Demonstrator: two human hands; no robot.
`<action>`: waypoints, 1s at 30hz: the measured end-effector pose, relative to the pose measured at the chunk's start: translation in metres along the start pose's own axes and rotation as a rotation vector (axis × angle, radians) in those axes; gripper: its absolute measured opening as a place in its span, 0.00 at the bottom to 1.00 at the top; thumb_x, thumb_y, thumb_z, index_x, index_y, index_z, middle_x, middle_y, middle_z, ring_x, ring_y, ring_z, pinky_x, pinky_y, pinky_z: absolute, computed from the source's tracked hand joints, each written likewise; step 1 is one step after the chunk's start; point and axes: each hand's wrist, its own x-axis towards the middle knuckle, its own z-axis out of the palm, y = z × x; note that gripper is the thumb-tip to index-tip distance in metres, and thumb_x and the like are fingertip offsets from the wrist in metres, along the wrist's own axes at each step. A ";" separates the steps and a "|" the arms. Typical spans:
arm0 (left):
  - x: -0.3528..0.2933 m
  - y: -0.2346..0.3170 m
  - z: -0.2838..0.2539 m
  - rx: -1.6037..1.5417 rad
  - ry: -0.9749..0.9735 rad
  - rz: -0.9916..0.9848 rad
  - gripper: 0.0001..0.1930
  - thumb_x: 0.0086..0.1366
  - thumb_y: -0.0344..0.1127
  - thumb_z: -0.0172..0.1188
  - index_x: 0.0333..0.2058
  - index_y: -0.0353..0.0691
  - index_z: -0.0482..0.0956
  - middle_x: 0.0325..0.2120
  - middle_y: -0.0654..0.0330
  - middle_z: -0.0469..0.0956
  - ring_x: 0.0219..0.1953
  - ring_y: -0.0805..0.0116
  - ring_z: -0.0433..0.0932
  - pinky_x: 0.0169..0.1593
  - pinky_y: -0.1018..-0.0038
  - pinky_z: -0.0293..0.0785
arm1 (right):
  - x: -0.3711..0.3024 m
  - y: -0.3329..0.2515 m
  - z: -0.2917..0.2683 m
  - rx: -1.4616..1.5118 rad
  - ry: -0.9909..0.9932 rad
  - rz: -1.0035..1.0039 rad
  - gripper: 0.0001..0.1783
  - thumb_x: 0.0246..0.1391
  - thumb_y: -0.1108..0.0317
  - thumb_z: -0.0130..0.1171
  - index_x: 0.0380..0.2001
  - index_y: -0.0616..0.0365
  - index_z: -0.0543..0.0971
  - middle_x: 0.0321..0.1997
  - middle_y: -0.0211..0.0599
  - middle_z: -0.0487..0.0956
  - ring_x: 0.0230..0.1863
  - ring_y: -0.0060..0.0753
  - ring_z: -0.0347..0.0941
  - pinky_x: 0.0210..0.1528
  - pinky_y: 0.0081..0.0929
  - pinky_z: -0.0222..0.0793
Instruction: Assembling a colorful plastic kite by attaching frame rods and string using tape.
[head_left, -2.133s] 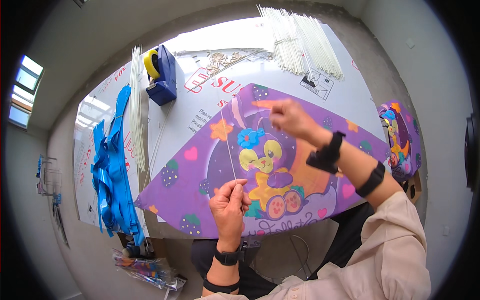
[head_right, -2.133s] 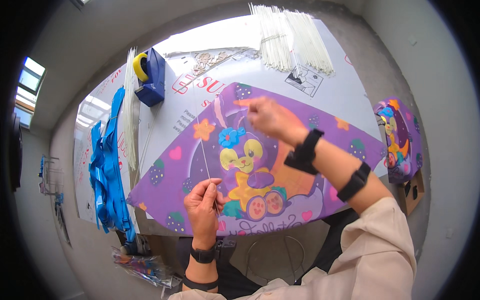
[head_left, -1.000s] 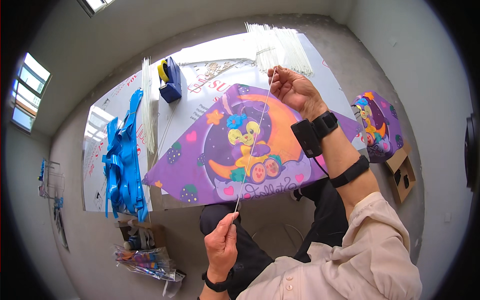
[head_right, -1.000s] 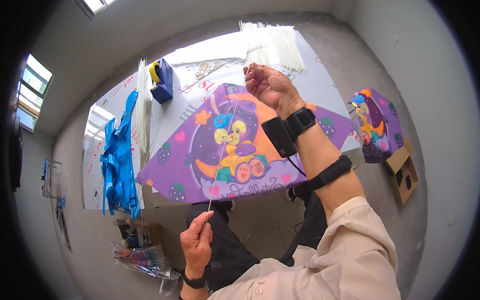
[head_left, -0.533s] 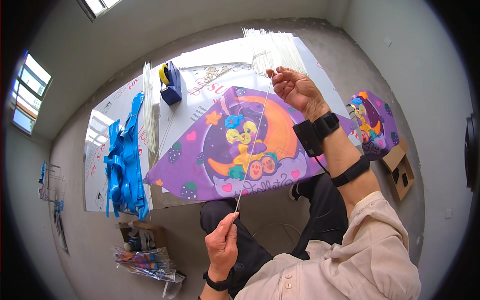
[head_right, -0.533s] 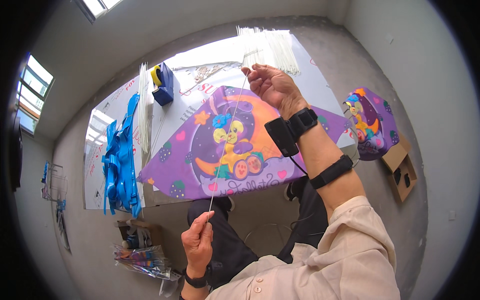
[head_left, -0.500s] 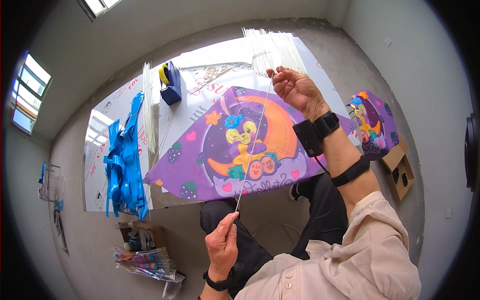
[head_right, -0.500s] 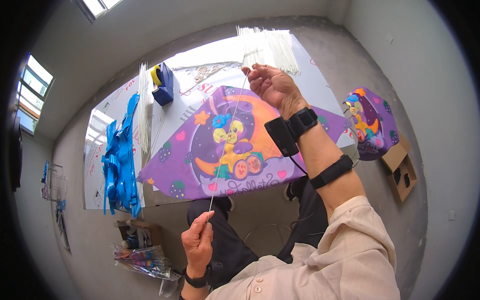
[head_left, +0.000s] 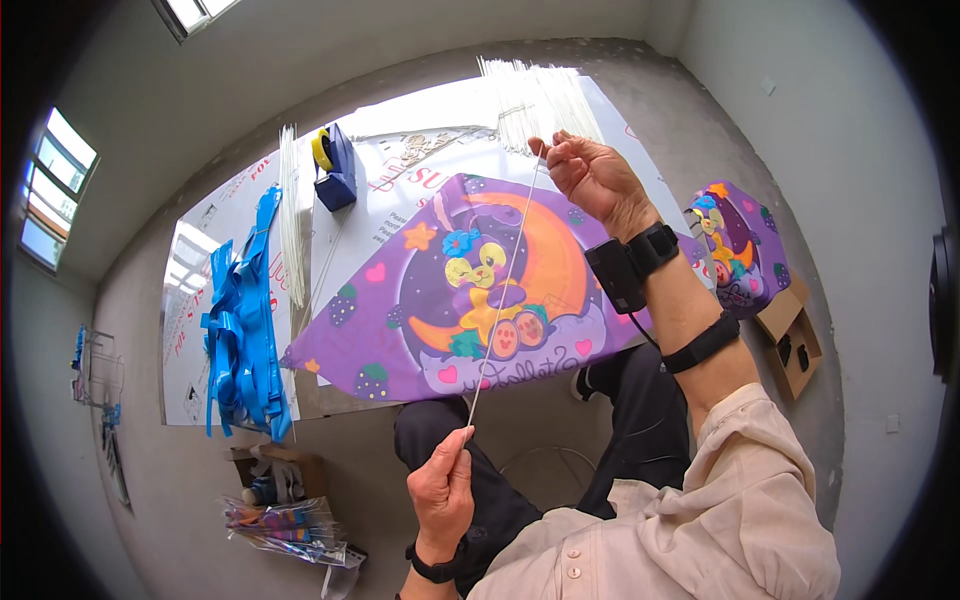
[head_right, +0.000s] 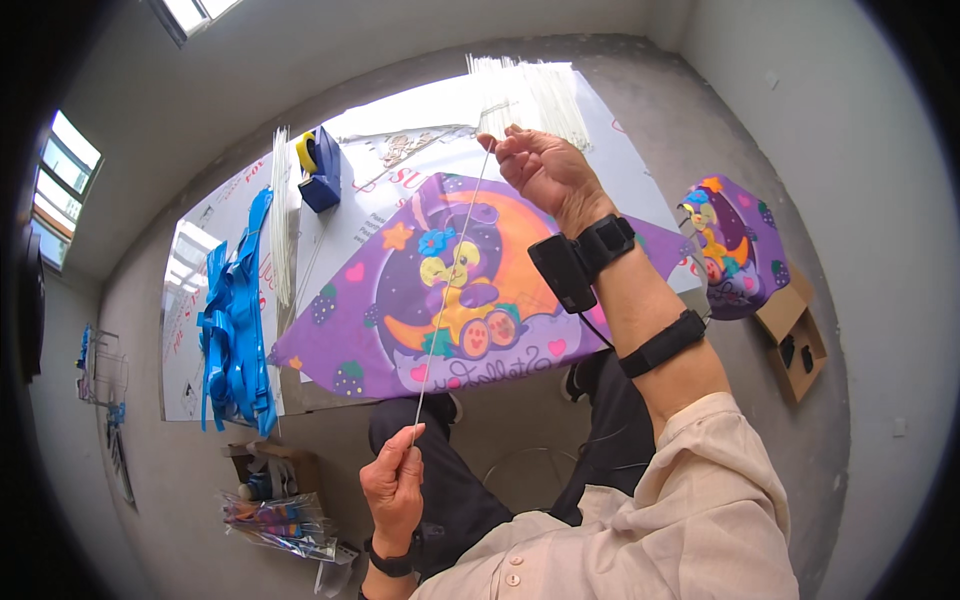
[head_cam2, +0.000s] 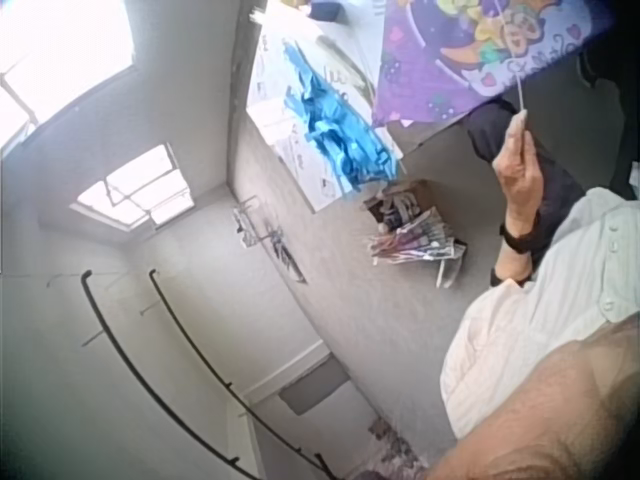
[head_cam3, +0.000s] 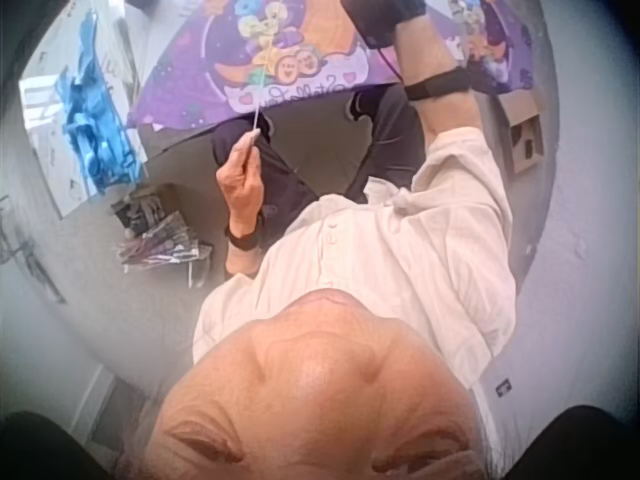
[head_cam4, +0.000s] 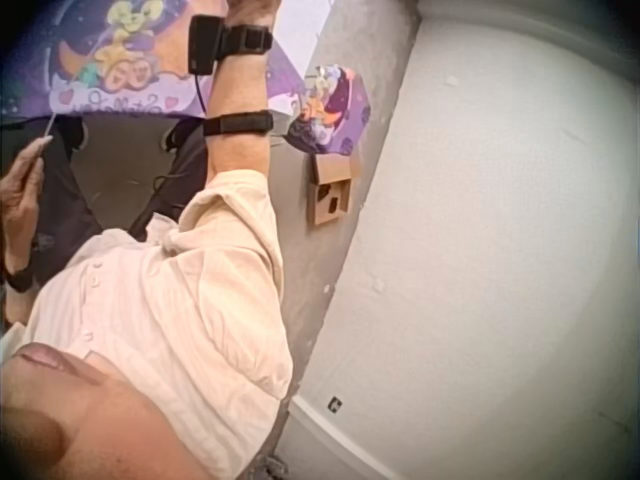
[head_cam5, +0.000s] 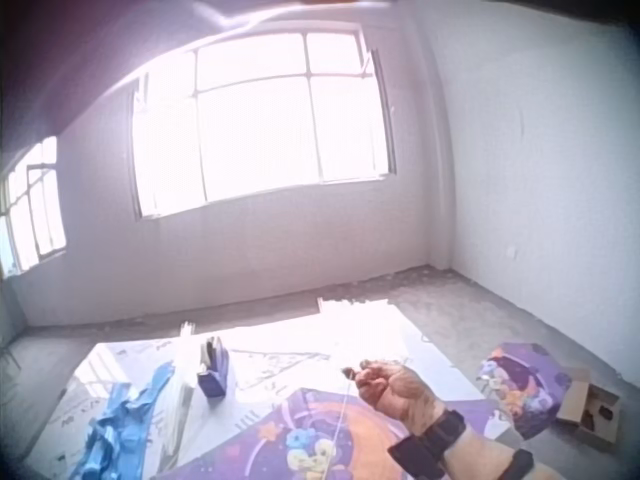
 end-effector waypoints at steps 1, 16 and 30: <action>0.000 0.000 0.000 0.004 -0.001 0.000 0.12 0.60 0.19 0.53 0.44 0.29 0.76 0.38 0.54 0.81 0.34 0.74 0.79 0.38 0.83 0.71 | 0.000 0.000 0.000 -0.001 0.001 -0.001 0.06 0.62 0.74 0.42 0.37 0.69 0.62 0.49 0.54 0.64 0.28 0.16 0.68 0.25 0.07 0.72; 0.001 0.003 0.002 0.024 -0.004 0.027 0.12 0.60 0.18 0.53 0.43 0.30 0.77 0.34 0.55 0.81 0.27 0.77 0.75 0.32 0.84 0.69 | -0.002 -0.002 -0.011 -0.065 -0.086 -0.009 0.09 0.62 0.72 0.46 0.32 0.71 0.67 0.44 0.55 0.66 0.27 0.19 0.67 0.24 0.08 0.70; 0.000 -0.001 0.001 0.031 -0.005 0.022 0.12 0.60 0.19 0.54 0.42 0.30 0.77 0.35 0.53 0.81 0.32 0.71 0.80 0.36 0.82 0.72 | -0.006 -0.010 -0.012 -0.351 -0.239 -0.060 0.08 0.60 0.69 0.50 0.33 0.64 0.73 0.34 0.50 0.76 0.26 0.20 0.69 0.24 0.12 0.69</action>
